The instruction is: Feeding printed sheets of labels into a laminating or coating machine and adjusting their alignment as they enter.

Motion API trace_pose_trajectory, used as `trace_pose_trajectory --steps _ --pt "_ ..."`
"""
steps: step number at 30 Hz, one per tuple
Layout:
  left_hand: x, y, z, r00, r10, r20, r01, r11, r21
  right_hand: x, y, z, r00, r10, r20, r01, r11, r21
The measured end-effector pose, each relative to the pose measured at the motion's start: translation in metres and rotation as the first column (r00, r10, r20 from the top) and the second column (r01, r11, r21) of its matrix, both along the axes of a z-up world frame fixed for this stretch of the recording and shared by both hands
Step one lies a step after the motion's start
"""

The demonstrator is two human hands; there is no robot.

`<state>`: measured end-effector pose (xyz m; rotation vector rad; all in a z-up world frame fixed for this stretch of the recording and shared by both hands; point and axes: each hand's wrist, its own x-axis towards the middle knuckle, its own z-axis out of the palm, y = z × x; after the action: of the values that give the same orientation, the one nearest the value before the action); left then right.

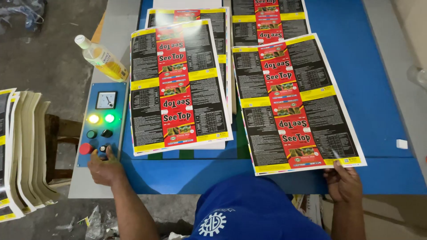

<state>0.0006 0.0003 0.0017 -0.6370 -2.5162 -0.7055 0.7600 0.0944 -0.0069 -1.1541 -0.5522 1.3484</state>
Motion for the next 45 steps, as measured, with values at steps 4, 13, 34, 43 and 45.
trace_pose_trajectory --steps 4,13,34,43,45 --pt "-0.002 0.000 -0.003 1.000 0.028 -0.003 -0.028 0.999 -0.035 0.000 -0.001 0.001 1.000 0.006 0.012 -0.005 1.000 -0.024" --pt "0.020 0.000 0.011 0.999 -0.042 0.007 0.042 0.997 0.059 -0.002 -0.001 0.008 0.999 0.036 -0.006 -0.036 0.999 0.012" --pt "0.228 0.082 0.101 0.473 -0.878 0.077 0.838 0.421 -0.348 -0.025 0.006 0.014 0.984 0.114 0.134 -0.116 0.993 0.007" --pt "0.227 0.081 0.128 0.368 -0.929 0.036 0.891 0.341 -0.301 -0.065 0.068 0.027 0.963 0.156 0.222 -0.147 0.988 -0.055" --pt "0.225 0.082 0.123 0.360 -0.933 0.005 0.900 0.346 -0.265 -0.072 0.085 0.032 0.963 0.155 0.222 -0.150 0.988 -0.040"
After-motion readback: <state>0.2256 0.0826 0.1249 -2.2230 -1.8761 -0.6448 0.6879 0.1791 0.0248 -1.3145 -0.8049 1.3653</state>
